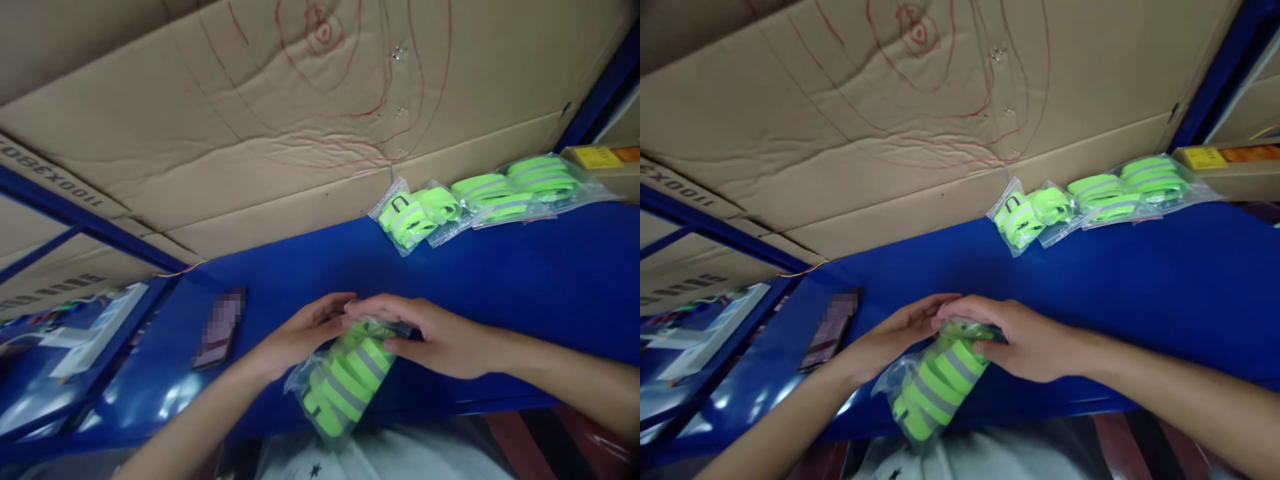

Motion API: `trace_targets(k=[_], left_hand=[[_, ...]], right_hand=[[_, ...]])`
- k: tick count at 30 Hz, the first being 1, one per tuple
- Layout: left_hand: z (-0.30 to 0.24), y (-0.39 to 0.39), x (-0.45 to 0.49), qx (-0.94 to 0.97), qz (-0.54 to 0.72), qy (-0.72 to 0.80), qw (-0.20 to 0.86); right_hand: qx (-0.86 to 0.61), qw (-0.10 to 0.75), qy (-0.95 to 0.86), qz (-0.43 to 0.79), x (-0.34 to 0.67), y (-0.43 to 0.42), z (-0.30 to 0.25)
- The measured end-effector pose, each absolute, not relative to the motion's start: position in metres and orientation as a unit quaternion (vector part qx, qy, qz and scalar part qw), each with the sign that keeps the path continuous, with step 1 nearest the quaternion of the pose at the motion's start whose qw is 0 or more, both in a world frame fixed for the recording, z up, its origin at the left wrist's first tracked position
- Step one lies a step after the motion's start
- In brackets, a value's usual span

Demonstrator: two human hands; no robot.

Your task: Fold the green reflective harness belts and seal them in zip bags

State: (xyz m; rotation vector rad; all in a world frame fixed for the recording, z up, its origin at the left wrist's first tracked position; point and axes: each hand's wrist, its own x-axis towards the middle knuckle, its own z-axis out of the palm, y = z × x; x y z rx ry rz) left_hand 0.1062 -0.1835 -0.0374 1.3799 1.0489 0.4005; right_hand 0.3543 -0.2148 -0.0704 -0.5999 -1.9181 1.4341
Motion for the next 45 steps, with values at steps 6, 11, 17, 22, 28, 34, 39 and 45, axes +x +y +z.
trace_targets(k=[6,11,17,22,28,34,39,45], left_hand=[[-0.041,-0.189,0.102,0.580,0.256,0.397,0.663],[-0.041,-0.186,0.093,0.462,0.391,0.363,0.708],[-0.046,-0.175,0.092,0.453,0.408,0.383,0.694],[-0.043,-0.169,0.081,0.548,0.324,0.366,0.678],[-0.050,-0.156,0.074,0.585,0.294,0.353,0.668],[-0.057,-0.160,0.079,0.542,0.300,0.341,0.707],[-0.063,-0.167,0.084,0.520,0.330,0.354,0.704],[-0.066,-0.171,0.089,0.523,0.350,0.376,0.680]], right_hand=[[-0.309,0.409,-0.784,0.350,0.342,-0.215,-0.049],[-0.427,0.379,-0.703,0.424,0.346,-0.197,-0.033],[-0.445,0.336,-0.713,0.425,0.351,-0.188,-0.040],[-0.466,0.334,-0.705,0.417,0.354,-0.193,-0.046],[-0.480,0.309,-0.706,0.419,0.361,-0.195,-0.039],[-0.498,0.327,-0.675,0.435,0.364,-0.187,-0.040],[-0.514,0.342,-0.626,0.476,0.360,-0.184,-0.046],[-0.525,0.370,-0.607,0.468,0.360,-0.183,-0.054]])
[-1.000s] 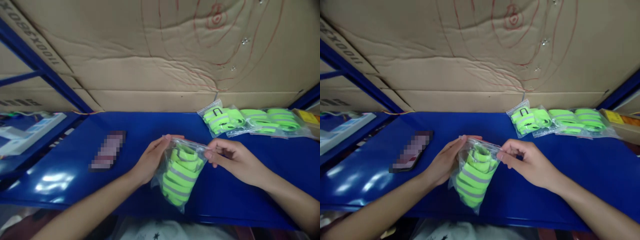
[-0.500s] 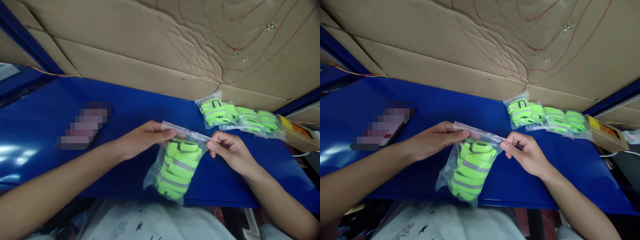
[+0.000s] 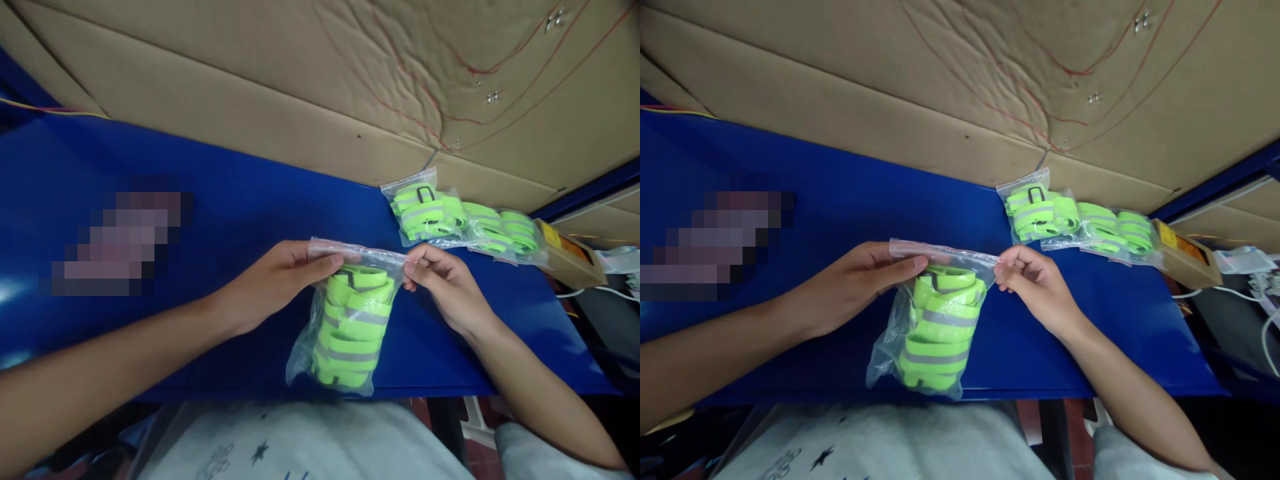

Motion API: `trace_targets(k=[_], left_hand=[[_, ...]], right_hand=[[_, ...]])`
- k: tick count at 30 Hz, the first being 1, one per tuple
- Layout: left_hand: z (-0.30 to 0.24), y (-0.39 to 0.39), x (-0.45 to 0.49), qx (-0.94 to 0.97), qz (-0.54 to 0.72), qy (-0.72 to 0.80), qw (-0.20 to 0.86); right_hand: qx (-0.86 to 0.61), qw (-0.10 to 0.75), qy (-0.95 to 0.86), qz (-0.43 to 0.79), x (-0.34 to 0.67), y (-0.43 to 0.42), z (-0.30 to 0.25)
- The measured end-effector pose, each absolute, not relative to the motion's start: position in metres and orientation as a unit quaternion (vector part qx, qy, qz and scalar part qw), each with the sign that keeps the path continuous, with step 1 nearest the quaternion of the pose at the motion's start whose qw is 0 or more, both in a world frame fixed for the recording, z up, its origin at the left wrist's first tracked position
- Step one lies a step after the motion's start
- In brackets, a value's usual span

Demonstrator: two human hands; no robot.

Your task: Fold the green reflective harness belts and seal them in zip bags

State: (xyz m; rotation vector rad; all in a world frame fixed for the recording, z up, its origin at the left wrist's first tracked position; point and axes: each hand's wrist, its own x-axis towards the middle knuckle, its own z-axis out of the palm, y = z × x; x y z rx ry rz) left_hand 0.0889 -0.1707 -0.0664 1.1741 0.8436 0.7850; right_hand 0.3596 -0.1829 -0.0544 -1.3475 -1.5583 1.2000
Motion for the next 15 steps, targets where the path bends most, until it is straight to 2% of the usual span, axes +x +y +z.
trace_targets(k=[6,10,15], left_hand=[[-0.068,-0.173,0.091,0.530,0.345,0.363,0.684],[-0.069,-0.177,0.093,0.533,0.338,0.331,0.701],[-0.068,-0.180,0.095,0.552,0.316,0.336,0.695]], right_hand=[[-0.531,0.381,-0.603,0.458,0.358,-0.189,-0.059],[-0.525,0.360,-0.595,0.491,0.353,-0.190,-0.060],[-0.522,0.349,-0.623,0.466,0.349,-0.191,-0.060]])
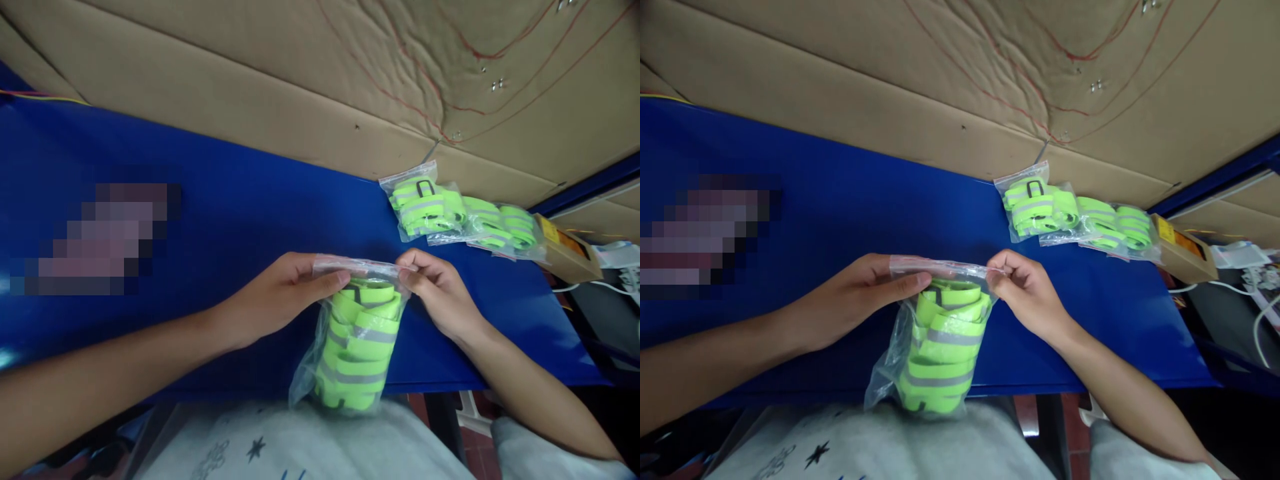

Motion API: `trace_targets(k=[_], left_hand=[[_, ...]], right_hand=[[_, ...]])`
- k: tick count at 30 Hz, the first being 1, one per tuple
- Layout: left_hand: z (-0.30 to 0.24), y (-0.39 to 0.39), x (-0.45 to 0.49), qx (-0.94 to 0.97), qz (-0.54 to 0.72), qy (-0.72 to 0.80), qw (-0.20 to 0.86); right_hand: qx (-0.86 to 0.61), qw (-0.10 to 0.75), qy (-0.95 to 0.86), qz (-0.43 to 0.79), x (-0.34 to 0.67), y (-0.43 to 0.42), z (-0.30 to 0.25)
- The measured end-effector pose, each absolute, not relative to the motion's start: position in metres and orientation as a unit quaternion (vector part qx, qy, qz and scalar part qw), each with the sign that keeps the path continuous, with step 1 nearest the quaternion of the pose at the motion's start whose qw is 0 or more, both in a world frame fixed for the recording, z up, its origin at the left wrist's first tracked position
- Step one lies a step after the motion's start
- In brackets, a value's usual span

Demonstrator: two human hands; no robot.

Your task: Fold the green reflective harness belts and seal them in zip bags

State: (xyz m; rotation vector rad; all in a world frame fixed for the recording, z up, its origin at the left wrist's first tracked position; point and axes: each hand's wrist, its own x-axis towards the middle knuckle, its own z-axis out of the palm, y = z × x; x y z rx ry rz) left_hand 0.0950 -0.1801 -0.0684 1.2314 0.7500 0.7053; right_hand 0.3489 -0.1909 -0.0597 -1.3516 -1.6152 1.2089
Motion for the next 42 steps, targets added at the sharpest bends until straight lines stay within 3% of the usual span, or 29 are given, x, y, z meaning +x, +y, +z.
trace_targets(k=[31,42], left_hand=[[-0.0703,-0.1821,0.0986,0.505,0.323,0.364,0.713],[-0.0731,-0.1852,0.0981,0.585,0.333,0.332,0.661]], right_hand=[[-0.504,0.330,-0.656,0.454,0.3460,-0.1913,-0.0580],[-0.492,0.337,-0.662,0.454,0.3428,-0.1966,-0.0586]])
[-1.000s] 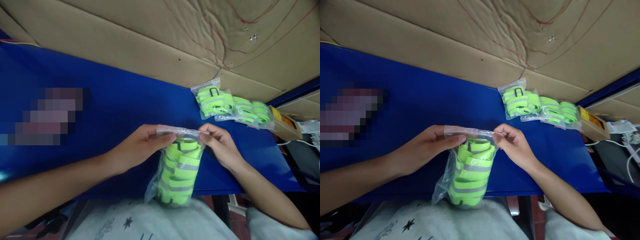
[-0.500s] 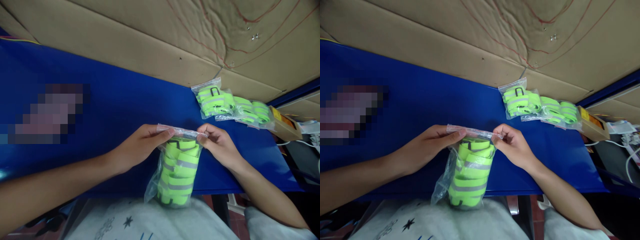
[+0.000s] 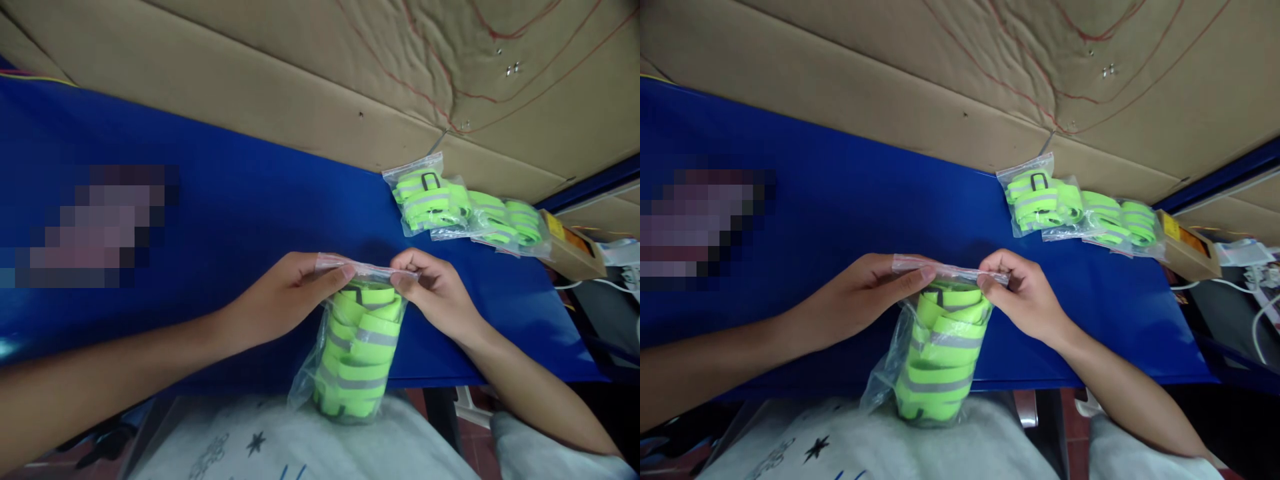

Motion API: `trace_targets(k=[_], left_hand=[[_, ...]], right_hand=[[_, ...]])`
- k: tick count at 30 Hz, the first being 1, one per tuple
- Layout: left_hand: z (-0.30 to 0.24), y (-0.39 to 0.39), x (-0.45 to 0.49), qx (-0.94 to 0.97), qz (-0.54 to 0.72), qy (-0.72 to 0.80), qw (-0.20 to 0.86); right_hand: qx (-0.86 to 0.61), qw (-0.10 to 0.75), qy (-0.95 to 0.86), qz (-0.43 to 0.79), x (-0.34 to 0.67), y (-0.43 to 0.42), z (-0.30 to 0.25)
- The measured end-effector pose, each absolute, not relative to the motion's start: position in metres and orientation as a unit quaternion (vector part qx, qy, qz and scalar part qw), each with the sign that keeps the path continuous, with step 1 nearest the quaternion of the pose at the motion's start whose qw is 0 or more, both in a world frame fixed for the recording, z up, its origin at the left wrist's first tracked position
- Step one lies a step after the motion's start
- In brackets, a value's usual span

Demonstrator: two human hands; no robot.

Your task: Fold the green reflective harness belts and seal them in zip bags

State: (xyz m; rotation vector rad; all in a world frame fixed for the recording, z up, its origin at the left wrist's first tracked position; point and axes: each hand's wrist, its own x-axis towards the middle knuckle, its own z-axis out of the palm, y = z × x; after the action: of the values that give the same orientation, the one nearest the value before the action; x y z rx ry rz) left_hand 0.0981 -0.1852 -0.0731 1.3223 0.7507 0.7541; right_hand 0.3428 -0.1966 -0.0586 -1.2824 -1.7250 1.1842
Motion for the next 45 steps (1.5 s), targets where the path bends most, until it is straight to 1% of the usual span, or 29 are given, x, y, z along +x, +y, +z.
trace_targets(k=[9,19,23,31,37,45], left_hand=[[-0.071,-0.187,0.101,0.616,0.379,0.386,0.573],[-0.066,-0.189,0.101,0.658,0.360,0.407,0.521],[-0.069,-0.188,0.101,0.657,0.351,0.409,0.528],[-0.072,-0.187,0.104,0.598,0.355,0.397,0.600],[-0.070,-0.188,0.107,0.608,0.369,0.398,0.580],[-0.070,-0.188,0.110,0.619,0.368,0.411,0.559]], right_hand=[[-0.493,0.324,-0.711,0.384,0.341,-0.201,-0.063],[-0.505,0.291,-0.698,0.416,0.335,-0.204,-0.058],[-0.506,0.301,-0.700,0.404,0.333,-0.207,-0.057],[-0.501,0.305,-0.708,0.392,0.329,-0.204,-0.059],[-0.505,0.308,-0.700,0.399,0.325,-0.203,-0.058],[-0.505,0.317,-0.715,0.364,0.323,-0.206,-0.060]])
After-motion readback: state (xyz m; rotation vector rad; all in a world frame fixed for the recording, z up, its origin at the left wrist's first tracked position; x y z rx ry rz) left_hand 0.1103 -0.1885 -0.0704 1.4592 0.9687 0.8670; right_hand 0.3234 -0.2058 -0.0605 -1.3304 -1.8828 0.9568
